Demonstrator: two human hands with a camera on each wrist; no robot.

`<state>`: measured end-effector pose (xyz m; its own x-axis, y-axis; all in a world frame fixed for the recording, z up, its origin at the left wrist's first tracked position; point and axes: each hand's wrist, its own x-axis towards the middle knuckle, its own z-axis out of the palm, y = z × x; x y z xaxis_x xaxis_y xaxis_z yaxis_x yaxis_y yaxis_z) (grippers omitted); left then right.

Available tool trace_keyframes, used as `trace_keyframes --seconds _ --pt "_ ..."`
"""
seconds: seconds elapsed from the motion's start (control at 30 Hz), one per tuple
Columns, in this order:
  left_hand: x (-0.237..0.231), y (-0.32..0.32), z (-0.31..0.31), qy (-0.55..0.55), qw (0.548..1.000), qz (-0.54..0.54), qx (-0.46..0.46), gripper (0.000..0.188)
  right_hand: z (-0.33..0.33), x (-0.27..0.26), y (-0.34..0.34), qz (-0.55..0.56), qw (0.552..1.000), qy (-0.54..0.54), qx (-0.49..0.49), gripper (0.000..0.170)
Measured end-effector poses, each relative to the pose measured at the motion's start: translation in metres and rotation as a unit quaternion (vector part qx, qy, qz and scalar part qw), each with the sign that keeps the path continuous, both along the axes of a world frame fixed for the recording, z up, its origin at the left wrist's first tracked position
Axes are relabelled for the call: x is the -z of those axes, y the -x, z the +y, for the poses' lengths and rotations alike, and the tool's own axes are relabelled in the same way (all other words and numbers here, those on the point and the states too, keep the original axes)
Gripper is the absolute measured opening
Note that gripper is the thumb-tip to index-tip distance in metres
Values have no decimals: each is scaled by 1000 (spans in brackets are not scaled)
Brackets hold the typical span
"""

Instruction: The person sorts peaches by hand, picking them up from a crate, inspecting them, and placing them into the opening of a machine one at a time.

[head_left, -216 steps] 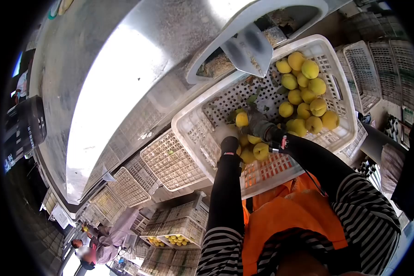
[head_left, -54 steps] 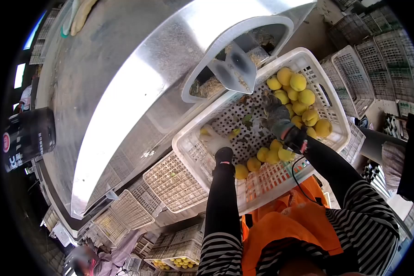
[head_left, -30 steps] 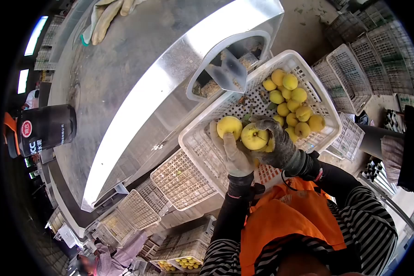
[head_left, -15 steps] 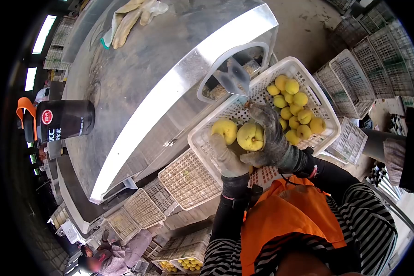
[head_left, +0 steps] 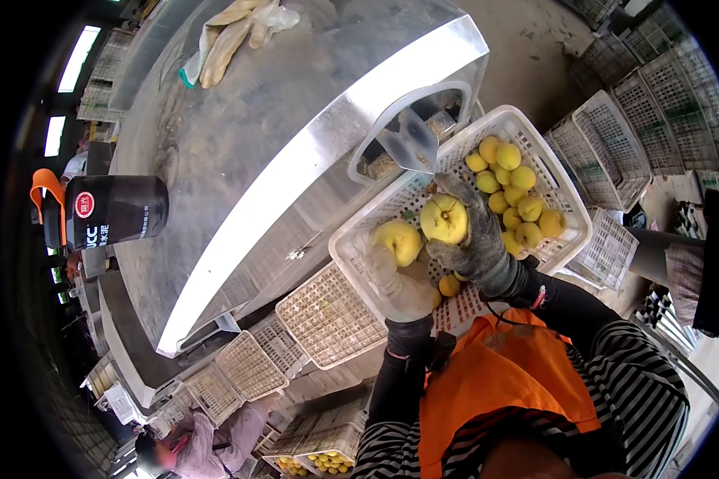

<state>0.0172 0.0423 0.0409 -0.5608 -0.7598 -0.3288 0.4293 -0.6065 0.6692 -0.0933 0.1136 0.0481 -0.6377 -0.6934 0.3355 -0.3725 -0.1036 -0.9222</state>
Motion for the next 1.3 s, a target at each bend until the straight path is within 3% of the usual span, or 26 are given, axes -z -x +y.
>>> trace_keyframes --seconds 0.03,0.1,0.17,0.23,0.3,0.37,0.47,0.5,0.57,0.6,0.63,0.67,0.7,0.73,0.77,0.8,0.83,0.87,0.9,0.93,0.97,1.07,1.1,1.17,1.23,1.3 --pt "-6 0 -2 -84 996 37 -11 46 -10 -5 10 4 1000 3 -2 82" --pt "-6 4 -15 -60 998 32 5 49 -43 -18 42 311 944 50 96 82" --pt "-6 10 -24 -20 998 -16 56 49 -88 34 73 235 955 -133 125 79" --pt "32 19 -46 -28 996 -35 75 48 -124 55 93 383 900 -47 201 48" --pt "51 23 -57 -189 971 68 131 47 -117 45 87 366 899 -65 230 48" --pt "48 24 -52 -210 968 59 127 45 -104 13 84 362 891 -72 265 49" --pt "27 23 -32 -78 985 115 103 43 -48 -33 34 226 972 55 23 85" --pt "24 16 -23 -41 988 100 108 43 -45 -29 33 224 973 50 26 85" --pt "44 3 -15 26 991 13 130 43 -41 -1 29 416 904 21 97 88" --pt "85 -4 -16 118 975 -83 168 44 -48 84 32 446 875 33 185 78" --pt "152 -18 -24 358 866 -253 238 44 -70 26 56 290 940 -131 127 63" --pt "220 -35 -34 617 658 -339 269 45 -107 53 84 358 907 -150 163 62" --pt "247 -42 -11 538 576 -465 402 58 -130 85 91 419 870 -174 193 61" --pt "266 -36 4 447 467 -564 514 74 -127 22 86 483 812 -204 255 53" --pt "259 -32 16 440 469 -559 523 74 -119 23 87 292 872 -378 105 53" --pt "236 -31 28 409 457 -535 581 74 -102 20 81 367 898 -184 158 53" --pt "226 -22 33 385 445 -507 630 74 -82 16 78 430 879 26 206 53" --pt "240 -22 50 468 354 -538 605 72 -58 34 66 449 873 0 189 51" --pt "251 -22 53 465 359 -533 609 72 -36 62 53 295 927 -221 62 50" --pt "262 -21 58 444 389 -526 613 72 -20 88 42 113 896 -424 -70 50" --pt "273 -24 64 421 416 -519 616 72 -16 103 35 269 741 -578 -209 55" --pt "289 -28 76 451 421 -531 581 74 32 183 -2 386 558 -612 -406 63" --pt "283 -28 72 476 433 -518 564 76 38 205 -9 385 559 -610 -410 63" --pt "271 -25 68 467 434 -511 576 79 43 233 -23 474 468 -553 -501 66" --pt "271 -26 68 464 436 -497 590 82 42 233 -21 471 494 -575 -450 66" --pt "285 -26 63 540 454 -519 483 86 19 213 23 220 635 -656 -344 66"
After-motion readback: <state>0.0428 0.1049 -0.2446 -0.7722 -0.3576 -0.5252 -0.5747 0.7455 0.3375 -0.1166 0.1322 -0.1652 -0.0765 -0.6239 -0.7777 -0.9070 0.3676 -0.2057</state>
